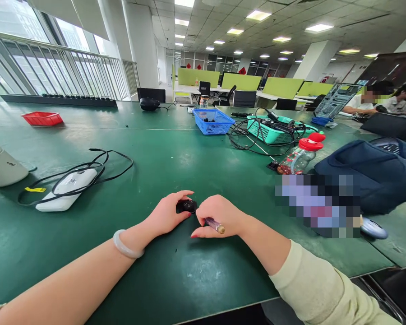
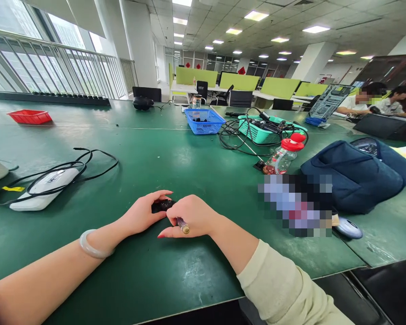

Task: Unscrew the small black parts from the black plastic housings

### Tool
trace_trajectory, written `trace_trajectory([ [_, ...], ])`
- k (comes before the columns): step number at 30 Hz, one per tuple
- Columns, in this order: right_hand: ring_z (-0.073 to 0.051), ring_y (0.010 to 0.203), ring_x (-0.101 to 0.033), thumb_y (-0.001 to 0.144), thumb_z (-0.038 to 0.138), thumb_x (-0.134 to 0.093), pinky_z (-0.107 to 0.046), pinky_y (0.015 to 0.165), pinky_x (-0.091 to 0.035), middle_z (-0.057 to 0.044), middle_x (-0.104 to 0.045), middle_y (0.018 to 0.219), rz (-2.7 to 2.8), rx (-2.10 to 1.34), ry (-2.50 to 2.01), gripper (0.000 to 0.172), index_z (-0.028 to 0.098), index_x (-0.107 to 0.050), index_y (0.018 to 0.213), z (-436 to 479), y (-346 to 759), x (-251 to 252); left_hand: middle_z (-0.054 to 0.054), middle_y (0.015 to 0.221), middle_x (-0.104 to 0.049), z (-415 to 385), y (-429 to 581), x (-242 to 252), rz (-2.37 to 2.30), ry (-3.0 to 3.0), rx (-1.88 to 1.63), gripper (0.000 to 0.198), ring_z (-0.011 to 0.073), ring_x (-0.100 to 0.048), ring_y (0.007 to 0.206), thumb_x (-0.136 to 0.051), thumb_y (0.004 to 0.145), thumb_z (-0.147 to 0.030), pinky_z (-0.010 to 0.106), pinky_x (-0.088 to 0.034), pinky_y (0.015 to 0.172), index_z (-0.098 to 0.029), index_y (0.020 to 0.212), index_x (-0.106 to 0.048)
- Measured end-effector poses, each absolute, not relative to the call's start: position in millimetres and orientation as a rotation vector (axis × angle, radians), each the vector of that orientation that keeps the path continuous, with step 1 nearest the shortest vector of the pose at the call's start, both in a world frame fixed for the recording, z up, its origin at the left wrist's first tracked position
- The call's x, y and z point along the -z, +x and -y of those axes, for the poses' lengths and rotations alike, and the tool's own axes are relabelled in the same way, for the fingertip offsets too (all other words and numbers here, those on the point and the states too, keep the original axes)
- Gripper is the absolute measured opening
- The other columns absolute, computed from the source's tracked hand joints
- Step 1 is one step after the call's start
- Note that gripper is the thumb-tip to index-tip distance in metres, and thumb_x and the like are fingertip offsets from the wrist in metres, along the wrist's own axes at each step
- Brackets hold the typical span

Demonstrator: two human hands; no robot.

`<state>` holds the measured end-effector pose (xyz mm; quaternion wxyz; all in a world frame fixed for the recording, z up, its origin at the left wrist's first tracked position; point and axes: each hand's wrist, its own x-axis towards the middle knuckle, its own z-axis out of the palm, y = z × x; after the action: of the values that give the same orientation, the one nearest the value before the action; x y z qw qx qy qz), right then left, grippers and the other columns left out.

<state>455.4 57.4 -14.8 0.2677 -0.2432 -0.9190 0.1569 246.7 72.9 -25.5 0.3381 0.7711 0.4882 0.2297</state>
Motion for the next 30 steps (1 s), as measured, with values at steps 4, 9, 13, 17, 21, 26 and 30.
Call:
trace_trajectory([
  [4, -0.01, 0.051, -0.043, 0.083, 0.059, -0.068, -0.024, 0.055, -0.031, 0.005, -0.05, 0.051, 2.49, -0.431, -0.662, 0.049, 0.02, -0.053, 0.058, -57.9, 456.8, 14.1, 0.0, 0.116, -0.074, -74.3, 247.3, 23.7, -1.297, 1.99, -0.59, 0.055, 0.0245, -0.066, 0.115, -0.073, 0.074, -0.022, 0.043, -0.049, 0.109, -0.03, 0.127, -0.062],
  [9, -0.01, 0.051, -0.044, 0.083, 0.057, -0.069, -0.024, 0.055, -0.031, 0.005, -0.05, 0.052, 2.502, -0.437, -0.682, 0.047, 0.02, -0.053, 0.058, -58.6, 457.6, 11.0, 0.002, 0.122, -0.072, -76.6, 247.2, 24.9, -1.313, 2.013, -0.572, 0.048, 0.0254, -0.065, 0.116, -0.072, 0.075, -0.026, 0.043, -0.05, 0.108, -0.029, 0.123, -0.066],
  [13, -0.01, 0.052, -0.046, 0.082, 0.058, -0.07, -0.024, 0.055, -0.031, 0.005, -0.051, 0.051, 2.537, -0.423, -0.712, 0.048, 0.02, -0.052, 0.058, -58.5, 456.1, 10.8, 0.003, 0.124, -0.071, -76.9, 244.2, 27.0, -1.307, 2.067, -0.548, 0.042, 0.0272, -0.064, 0.118, -0.069, 0.078, -0.03, 0.046, -0.05, 0.108, -0.029, 0.12, -0.069],
  [17, -0.01, 0.051, -0.044, 0.08, 0.057, -0.072, -0.024, 0.054, -0.031, 0.005, -0.049, 0.05, 2.519, -0.443, -0.7, 0.048, 0.021, -0.05, 0.057, -58.2, 454.6, 12.1, 0.003, 0.124, -0.072, -76.8, 243.6, 26.8, -1.283, 2.098, -0.538, 0.041, 0.028, -0.064, 0.116, -0.066, 0.08, -0.032, 0.048, -0.05, 0.107, -0.029, 0.12, -0.069],
  [21, -0.009, 0.051, -0.043, 0.08, 0.058, -0.071, -0.025, 0.056, -0.032, 0.005, -0.049, 0.051, 2.511, -0.472, -0.708, 0.05, 0.021, -0.049, 0.056, -58.5, 453.9, 14.6, 0.003, 0.123, -0.072, -76.0, 244.9, 24.5, -1.279, 2.122, -0.542, 0.039, 0.0282, -0.064, 0.116, -0.064, 0.08, -0.034, 0.047, -0.051, 0.106, -0.029, 0.119, -0.069],
  [26, -0.009, 0.051, -0.042, 0.082, 0.061, -0.066, -0.025, 0.056, -0.033, 0.004, -0.05, 0.052, 2.415, -0.583, -0.718, 0.052, 0.02, -0.049, 0.055, -58.4, 453.6, 14.9, 0.003, 0.125, -0.072, -75.9, 243.6, 26.2, -1.261, 2.145, -0.56, 0.04, 0.0274, -0.064, 0.117, -0.062, 0.082, -0.036, 0.046, -0.05, 0.108, -0.028, 0.121, -0.068],
  [30, -0.008, 0.048, -0.038, 0.084, 0.066, -0.061, -0.025, 0.051, -0.029, 0.005, -0.044, 0.048, 2.2, -0.706, -0.783, 0.057, 0.02, -0.048, 0.052, -58.4, 454.6, 11.6, 0.004, 0.13, -0.069, -76.4, 242.0, 29.2, -1.257, 2.133, -0.58, 0.046, 0.0267, -0.063, 0.12, -0.062, 0.081, -0.035, 0.046, -0.048, 0.111, -0.026, 0.126, -0.065],
])
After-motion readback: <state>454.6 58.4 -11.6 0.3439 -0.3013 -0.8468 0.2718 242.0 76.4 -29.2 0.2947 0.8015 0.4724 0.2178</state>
